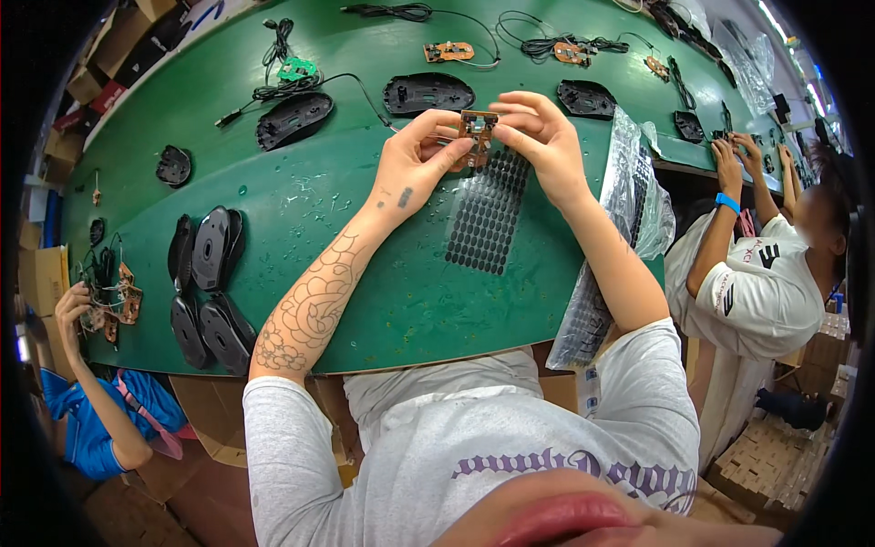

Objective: Assembling electronic circuit boards into plastic housings at a manual assembly station.

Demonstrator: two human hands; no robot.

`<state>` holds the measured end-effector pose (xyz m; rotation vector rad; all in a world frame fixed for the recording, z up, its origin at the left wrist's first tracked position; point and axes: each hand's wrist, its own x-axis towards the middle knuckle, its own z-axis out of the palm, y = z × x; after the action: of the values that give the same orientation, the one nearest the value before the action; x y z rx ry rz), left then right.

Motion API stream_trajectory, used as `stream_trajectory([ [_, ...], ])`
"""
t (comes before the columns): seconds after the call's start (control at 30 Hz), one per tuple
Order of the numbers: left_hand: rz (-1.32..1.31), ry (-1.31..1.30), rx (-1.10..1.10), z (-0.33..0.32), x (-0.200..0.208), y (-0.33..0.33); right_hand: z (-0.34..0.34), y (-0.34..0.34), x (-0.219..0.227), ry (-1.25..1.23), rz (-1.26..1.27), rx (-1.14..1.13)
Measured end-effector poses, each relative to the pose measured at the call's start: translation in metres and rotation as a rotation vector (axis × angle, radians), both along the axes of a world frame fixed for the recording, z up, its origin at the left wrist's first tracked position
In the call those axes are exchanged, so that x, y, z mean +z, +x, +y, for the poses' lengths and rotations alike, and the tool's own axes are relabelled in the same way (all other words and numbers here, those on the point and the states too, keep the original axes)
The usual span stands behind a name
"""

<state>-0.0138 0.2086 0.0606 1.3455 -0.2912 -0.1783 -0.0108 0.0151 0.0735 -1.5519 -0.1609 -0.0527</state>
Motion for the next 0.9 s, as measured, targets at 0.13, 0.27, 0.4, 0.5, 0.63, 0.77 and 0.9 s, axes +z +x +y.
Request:
stream_trajectory([
  [0.13,-0.119,0.068,0.075,-0.003,0.0,-0.002,-0.005,0.002,-0.007,0.216,0.108,-0.054],
  [0.27,-0.495,0.4,0.293,-0.003,-0.002,-0.004,-0.017,0.009,-0.018,0.436,0.194,-0.181],
  [0.4,-0.726,0.893,0.223,0.0,-0.013,0.002,-0.016,0.009,-0.02,0.456,0.176,-0.114],
  [0.5,-0.657,0.876,0.193,-0.003,-0.014,0.003,-0.015,0.009,-0.017,0.439,0.181,-0.125],
  [0.63,-0.541,0.859,0.143,-0.006,-0.013,0.006,-0.014,0.008,-0.017,0.407,0.182,-0.138],
  [0.77,-0.399,0.855,0.091,-0.008,-0.01,0.007,-0.013,0.008,-0.018,0.36,0.165,-0.141],
  [0.9,-0.505,0.838,0.131,-0.007,-0.011,0.001,-0.011,0.007,-0.015,0.335,0.175,-0.142],
])
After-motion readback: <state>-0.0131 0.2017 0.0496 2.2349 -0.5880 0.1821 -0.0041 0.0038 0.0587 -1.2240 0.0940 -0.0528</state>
